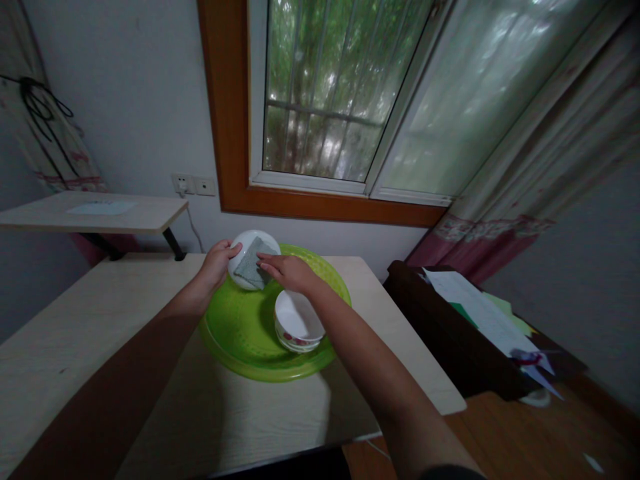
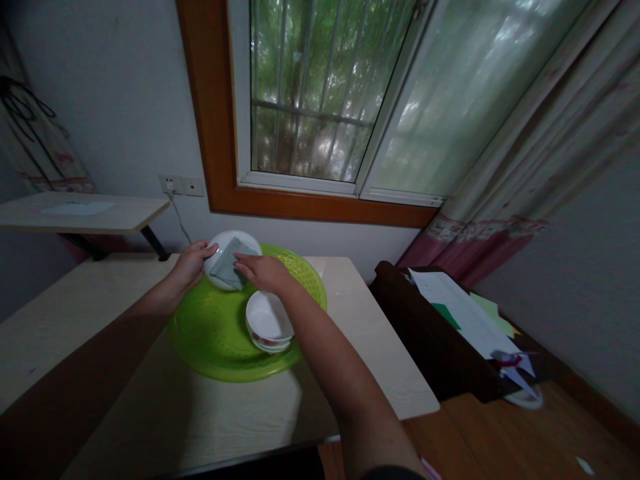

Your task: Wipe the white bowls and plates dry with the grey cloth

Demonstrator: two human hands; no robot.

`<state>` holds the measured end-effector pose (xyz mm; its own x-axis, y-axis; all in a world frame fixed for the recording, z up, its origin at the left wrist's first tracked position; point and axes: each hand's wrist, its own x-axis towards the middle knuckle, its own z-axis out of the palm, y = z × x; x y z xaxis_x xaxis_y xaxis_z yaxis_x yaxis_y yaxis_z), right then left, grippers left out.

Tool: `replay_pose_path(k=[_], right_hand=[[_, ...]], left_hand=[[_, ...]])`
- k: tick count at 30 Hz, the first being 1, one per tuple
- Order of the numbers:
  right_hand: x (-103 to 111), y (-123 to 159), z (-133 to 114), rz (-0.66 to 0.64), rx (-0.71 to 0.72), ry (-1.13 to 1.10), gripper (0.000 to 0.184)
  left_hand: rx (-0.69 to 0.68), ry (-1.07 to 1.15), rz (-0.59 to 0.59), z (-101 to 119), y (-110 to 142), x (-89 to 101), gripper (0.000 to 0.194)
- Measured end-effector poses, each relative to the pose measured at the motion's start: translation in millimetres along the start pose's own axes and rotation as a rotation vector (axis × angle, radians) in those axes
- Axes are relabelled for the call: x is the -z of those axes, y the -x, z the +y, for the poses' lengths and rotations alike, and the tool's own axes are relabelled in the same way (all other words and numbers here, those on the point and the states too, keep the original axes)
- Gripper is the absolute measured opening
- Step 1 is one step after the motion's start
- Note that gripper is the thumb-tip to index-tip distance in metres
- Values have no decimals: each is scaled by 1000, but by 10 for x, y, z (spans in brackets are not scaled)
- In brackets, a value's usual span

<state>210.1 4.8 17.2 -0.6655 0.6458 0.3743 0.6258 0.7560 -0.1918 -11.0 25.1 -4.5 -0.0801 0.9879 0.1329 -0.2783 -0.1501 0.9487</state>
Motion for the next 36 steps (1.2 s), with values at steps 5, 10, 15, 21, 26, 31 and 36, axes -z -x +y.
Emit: replay_pose_path(k=[5, 10, 15, 21, 26, 31, 36], right_hand=[[34, -2, 43, 39, -186, 158, 40], [77, 11, 17, -93, -266, 271, 46], [61, 18, -8, -197, -116, 113, 39], [27, -16, -24, -58, 90, -136, 35], [64, -9, 54, 52, -80, -9, 35], [55, 12, 92, -2, -258, 146, 35], [43, 30, 57, -74, -129, 81, 32]], left_hand=[[-36, -22, 14, -24, -22, 19, 39], [-62, -50, 52, -25, -47, 33, 44], [-62, -45, 51, 3, -30, 18, 48], [21, -19, -49, 15, 35, 4, 41], [-24, 1, -36, -10, -2, 14, 41], [-70, -41, 25, -12, -47, 33, 45], [-76, -40, 39, -9, -39, 35, 45]])
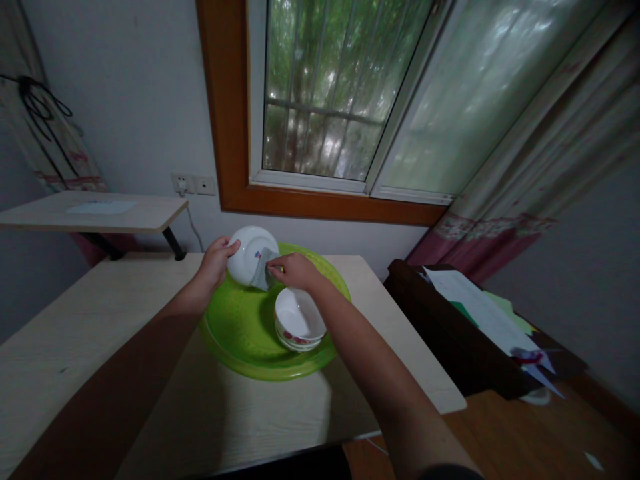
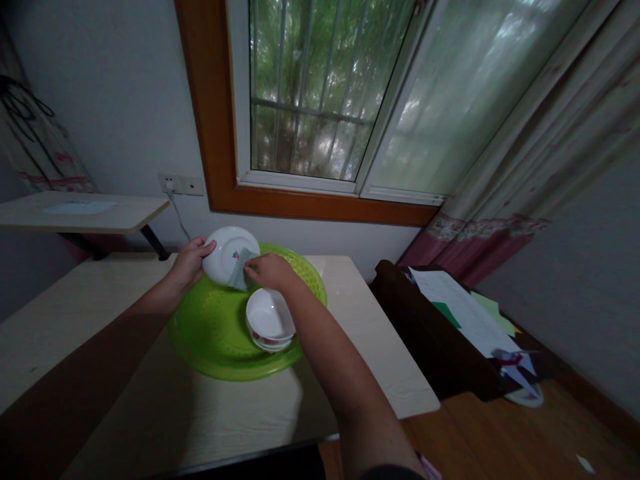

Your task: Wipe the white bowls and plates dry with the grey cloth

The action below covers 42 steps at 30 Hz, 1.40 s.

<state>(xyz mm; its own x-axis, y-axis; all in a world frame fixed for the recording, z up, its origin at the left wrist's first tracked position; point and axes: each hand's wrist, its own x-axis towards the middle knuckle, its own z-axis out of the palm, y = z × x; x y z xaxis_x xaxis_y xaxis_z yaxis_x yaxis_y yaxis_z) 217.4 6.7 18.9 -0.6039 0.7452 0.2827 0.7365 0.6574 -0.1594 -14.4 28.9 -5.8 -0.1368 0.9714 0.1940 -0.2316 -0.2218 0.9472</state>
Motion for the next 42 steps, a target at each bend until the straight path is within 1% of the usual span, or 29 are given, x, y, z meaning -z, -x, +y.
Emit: replay_pose_path(k=[2, 5, 7, 11, 14, 16, 18, 21, 26, 28, 31, 33, 36, 39, 42], right_hand=[[-6, 4, -4, -4, 74, -76, 31], [-28, -8, 11, 34, 142, -140, 35], [-49, -23, 37, 75, 137, -135, 39], [-89, -48, 93, 160, 76, -93, 49], [-110, -65, 106, 206, 109, -57, 63], [-120, -82, 103, 230, 130, -33, 66], [-122, -104, 98, 233, 137, -7, 58], [-102, -124, 89, 205, 130, 24, 39], [-27, -89, 48, 121, 34, 51, 24], [-5, -67, 24, 63, 49, 53, 21], [-1, -51, -10, 6, 135, 34, 22], [-15, -53, -23, 16, 177, 15, 23], [-39, -69, -15, 77, 185, -12, 28], [-42, -90, 21, 177, 133, -28, 30], [-20, -105, 60, 253, 28, -11, 32]], left_hand=[[9, -5, -10, 0, 7, -2, 45], [18, -9, -30, -4, 7, -1, 44], [15, -1, -33, -9, 0, 1, 43], [20, 23, -21, -9, -1, -3, 40], [39, 32, -49, 10, 22, -24, 38], [52, 34, -79, 28, 43, -43, 38], [65, 33, -107, 43, 62, -58, 38], [74, 16, -130, 54, 76, -68, 40], [41, 1, -98, 57, 64, -57, 41], [38, 13, -79, 56, 55, -49, 42], [46, 17, -84, 47, 47, -43, 42], [56, 8, -114, 36, 47, -45, 42], [69, 3, -160, 21, 55, -57, 44], [68, -18, -183, 28, 74, -76, 44], [56, -33, -189, 63, 98, -95, 44]])
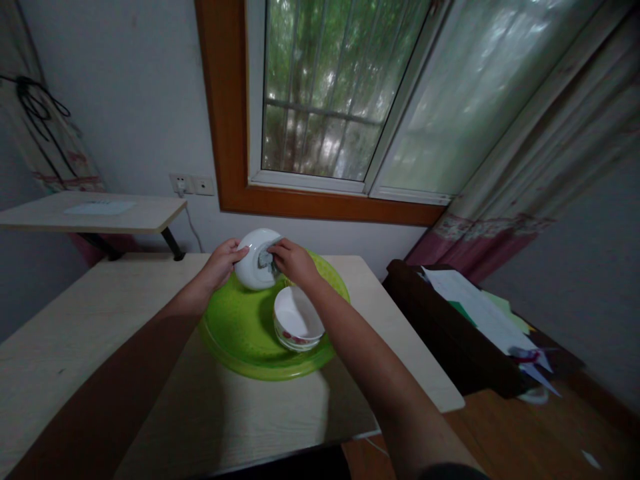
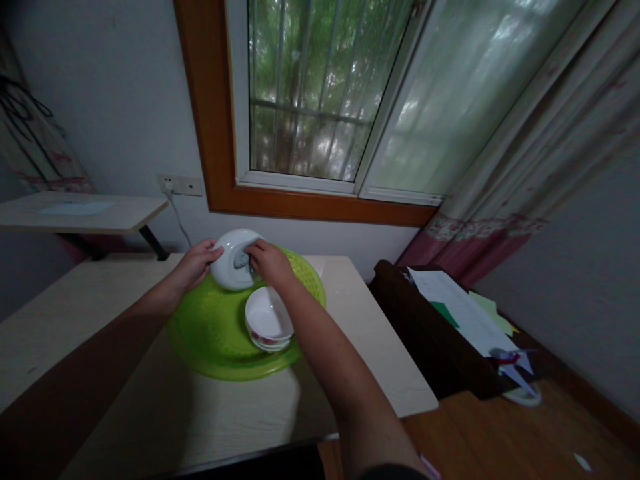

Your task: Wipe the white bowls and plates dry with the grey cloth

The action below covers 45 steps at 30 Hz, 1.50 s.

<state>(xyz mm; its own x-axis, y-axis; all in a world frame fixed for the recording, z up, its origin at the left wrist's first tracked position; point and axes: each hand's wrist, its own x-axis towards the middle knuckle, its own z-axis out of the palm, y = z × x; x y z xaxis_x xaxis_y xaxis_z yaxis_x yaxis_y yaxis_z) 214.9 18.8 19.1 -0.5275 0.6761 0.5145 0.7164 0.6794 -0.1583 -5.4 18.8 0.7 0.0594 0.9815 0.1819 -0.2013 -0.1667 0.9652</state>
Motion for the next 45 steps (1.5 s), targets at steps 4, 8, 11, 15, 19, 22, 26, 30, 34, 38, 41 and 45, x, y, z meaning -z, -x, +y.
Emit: replay_pose_path(k=[4, 8, 11, 15, 19, 22, 26, 30, 34, 38, 41, 45], right_hand=[[29, 3, 34, -40, -178, 94, 30], [17, 47, 42, -176, -109, 78, 24], [-31, 66, 27, -222, -7, -26, 19], [-88, 50, 6, -170, 47, -198, 14], [-68, 25, 34, 1, -2, -254, 17], [-33, 16, 98, 82, -131, -180, 19], [-22, 12, 215, 161, -303, -101, 18], [-24, 19, 310, 239, -396, -100, 17], [-18, 31, 343, 259, -438, -102, 16], [-14, 34, 338, 264, -445, -108, 16], [-12, 34, 335, 246, -461, -121, 17], [-10, 37, 339, 246, -471, -136, 15]], left_hand=[[-32, 5, 33, 33, 10, -3, 42], [-67, 6, 66, 6, -12, 27, 40], [-55, -9, 55, -27, -23, 35, 40], [-25, -47, -16, -62, -23, 16, 43], [-36, -85, -45, -94, -27, 13, 46], [-34, -100, -29, -110, -33, 26, 45], [-1, -120, -8, -126, -42, 35, 45], [11, -148, -20, -135, -48, 33, 44], [25, -179, -32, -123, -34, 23, 43], [25, -194, -38, -125, -29, 26, 40], [11, -205, -41, -149, -51, 44, 39], [17, -211, -46, -174, -78, 59, 39]])
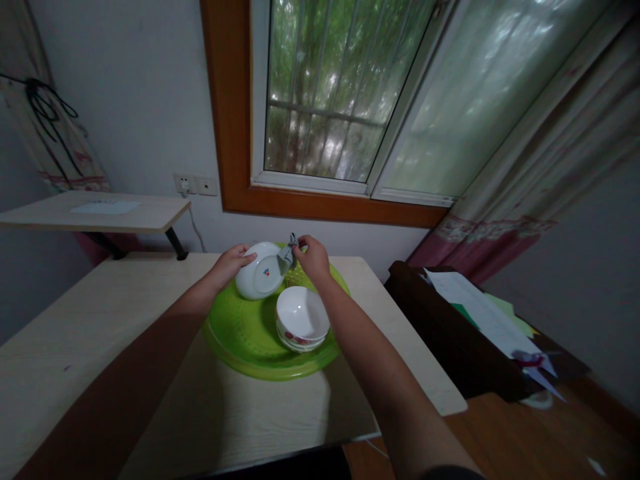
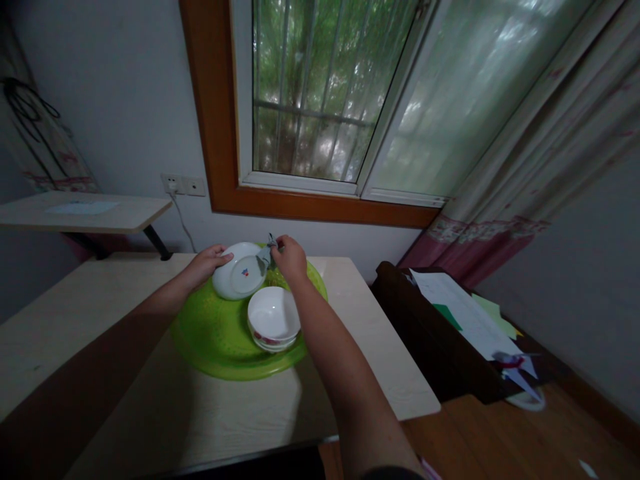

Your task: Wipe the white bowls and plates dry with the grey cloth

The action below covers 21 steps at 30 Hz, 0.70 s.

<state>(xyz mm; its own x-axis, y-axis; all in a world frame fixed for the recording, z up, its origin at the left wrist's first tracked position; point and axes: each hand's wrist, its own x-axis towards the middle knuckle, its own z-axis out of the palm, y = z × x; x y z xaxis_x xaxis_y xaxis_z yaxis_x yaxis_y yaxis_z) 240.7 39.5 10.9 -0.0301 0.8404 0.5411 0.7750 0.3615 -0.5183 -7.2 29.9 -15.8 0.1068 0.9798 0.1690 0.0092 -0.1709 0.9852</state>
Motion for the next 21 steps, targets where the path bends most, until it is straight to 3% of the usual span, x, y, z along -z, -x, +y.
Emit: replay_pose_path(k=[8, 21], right_hand=[[-70, -11, 87, -71, 14, 16, 12], [-169, 92, 2, -335, 230, -150, 17]], left_hand=[[23, -11, 31, 13, 7, -11, 54], [33, 31, -10, 26, 32, -36, 50]])
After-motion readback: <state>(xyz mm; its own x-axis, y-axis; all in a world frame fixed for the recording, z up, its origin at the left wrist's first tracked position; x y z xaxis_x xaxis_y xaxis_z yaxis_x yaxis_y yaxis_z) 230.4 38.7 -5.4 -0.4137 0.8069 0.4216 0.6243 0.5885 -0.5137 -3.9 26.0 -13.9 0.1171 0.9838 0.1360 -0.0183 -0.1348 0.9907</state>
